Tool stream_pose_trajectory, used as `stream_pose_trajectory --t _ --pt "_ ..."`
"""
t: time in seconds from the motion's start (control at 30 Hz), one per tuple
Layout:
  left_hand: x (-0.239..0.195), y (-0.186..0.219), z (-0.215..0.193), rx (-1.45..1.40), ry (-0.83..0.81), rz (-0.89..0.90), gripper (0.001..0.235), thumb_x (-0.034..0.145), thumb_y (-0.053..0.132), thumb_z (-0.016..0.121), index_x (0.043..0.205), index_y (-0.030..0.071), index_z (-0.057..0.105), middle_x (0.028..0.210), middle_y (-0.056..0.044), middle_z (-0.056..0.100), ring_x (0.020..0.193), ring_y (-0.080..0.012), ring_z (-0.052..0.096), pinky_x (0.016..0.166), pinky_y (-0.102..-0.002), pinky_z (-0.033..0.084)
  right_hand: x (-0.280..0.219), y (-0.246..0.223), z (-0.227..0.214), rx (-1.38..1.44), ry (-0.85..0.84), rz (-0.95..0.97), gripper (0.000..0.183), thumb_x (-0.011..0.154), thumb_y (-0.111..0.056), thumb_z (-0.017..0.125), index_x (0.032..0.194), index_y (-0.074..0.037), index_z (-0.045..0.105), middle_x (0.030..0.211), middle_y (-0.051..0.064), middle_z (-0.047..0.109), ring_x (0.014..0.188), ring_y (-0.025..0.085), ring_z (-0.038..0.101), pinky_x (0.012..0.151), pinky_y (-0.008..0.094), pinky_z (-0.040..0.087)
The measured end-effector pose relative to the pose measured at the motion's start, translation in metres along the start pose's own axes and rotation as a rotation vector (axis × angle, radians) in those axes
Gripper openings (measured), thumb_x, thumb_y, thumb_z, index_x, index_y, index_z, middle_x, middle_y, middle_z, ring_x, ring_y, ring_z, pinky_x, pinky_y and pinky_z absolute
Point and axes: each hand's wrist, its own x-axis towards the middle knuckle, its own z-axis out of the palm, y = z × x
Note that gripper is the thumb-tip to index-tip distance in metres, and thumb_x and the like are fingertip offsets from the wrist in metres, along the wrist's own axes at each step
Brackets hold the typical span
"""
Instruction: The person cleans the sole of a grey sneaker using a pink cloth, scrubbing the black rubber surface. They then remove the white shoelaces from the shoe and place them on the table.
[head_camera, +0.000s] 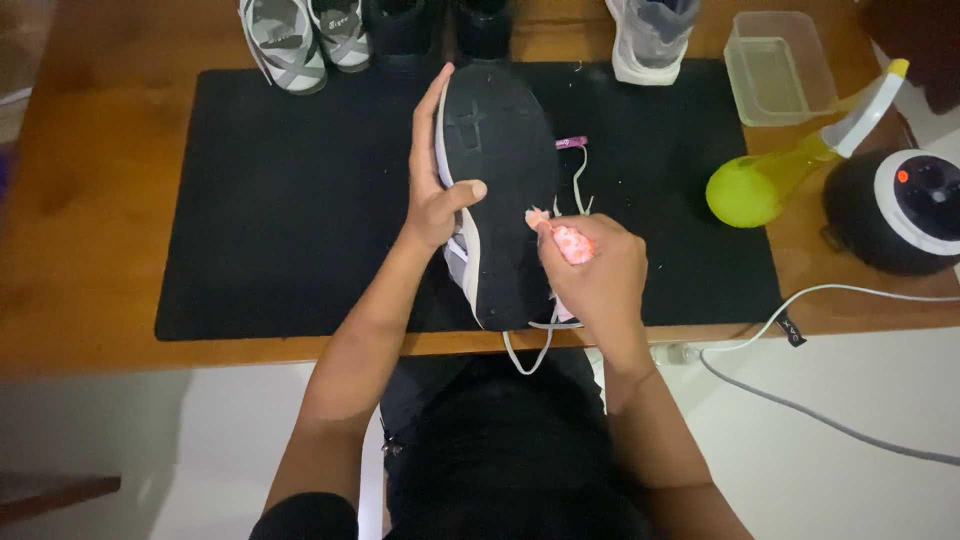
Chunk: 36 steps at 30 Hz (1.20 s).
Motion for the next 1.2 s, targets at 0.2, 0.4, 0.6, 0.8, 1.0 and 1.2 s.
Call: stream_pose_trajectory --t 0.2,0.4,0.6,0.8,1.0,1.2 --pt "0.0 -0.007 -0.006 -0.06 -0.019 0.007 0.095 0.092 0.054 0.074 0.165 0.016 0.027 0.169 -0.008 0.031 0.155 -0.0259 0.038 0.131 -0.046 0.037 -0.015 0.011 0.005 0.033 -0.024 0.03 0.016 0.093 -0.027 0.076 0.098 -0.013 0.082 0.085 0.007 0.075 0.071 0.02 0.067 0.059 0.037 0.046" --pt "0.002 0.0 -0.002 -0.075 0.009 0.004 0.092 0.093 0.051 0.076 0.164 0.015 0.03 0.169 -0.006 0.032 0.155 -0.0244 0.04 0.131 -0.046 0.039 -0.02 0.007 -0.006 -0.023 -0.19 0.222 0.026 0.091 -0.038 0.076 0.102 -0.015 0.084 0.093 0.004 0.079 0.077 0.021 0.07 0.062 0.036 0.05" --pt "0.002 0.0 -0.002 -0.039 -0.032 0.021 0.095 0.092 0.055 0.074 0.164 0.014 0.028 0.167 -0.009 0.032 0.155 -0.0265 0.038 0.131 -0.047 0.037 -0.031 0.027 0.003 -0.068 -0.086 0.041 0.019 0.091 -0.035 0.073 0.095 -0.02 0.084 0.086 0.003 0.076 0.074 0.023 0.07 0.06 0.04 0.047" --pt "0.002 0.0 0.0 -0.014 -0.012 0.029 0.09 0.095 0.055 0.073 0.164 0.016 0.03 0.169 -0.006 0.032 0.157 -0.026 0.039 0.132 -0.048 0.038 -0.036 0.022 0.001 -0.158 -0.089 0.009 0.021 0.094 -0.035 0.073 0.099 -0.018 0.084 0.091 0.004 0.078 0.077 0.023 0.069 0.058 0.039 0.048" --pt "0.0 -0.009 -0.005 -0.016 -0.02 0.016 0.089 0.096 0.053 0.073 0.166 0.019 0.028 0.17 -0.005 0.031 0.158 -0.0258 0.038 0.133 -0.047 0.037 -0.046 0.027 0.005 -0.36 0.053 -0.356 0.012 0.092 -0.021 0.081 0.102 -0.015 0.08 0.084 0.007 0.066 0.075 0.024 0.062 0.054 0.037 0.044" --pt "0.001 -0.009 -0.005 -0.029 0.014 0.013 0.086 0.097 0.05 0.073 0.165 0.019 0.031 0.17 -0.004 0.033 0.159 -0.0249 0.037 0.135 -0.047 0.035 -0.055 0.032 0.009 -0.327 0.112 -0.389 0.011 0.091 -0.02 0.085 0.1 -0.015 0.081 0.079 0.005 0.063 0.068 0.022 0.06 0.049 0.034 0.042"
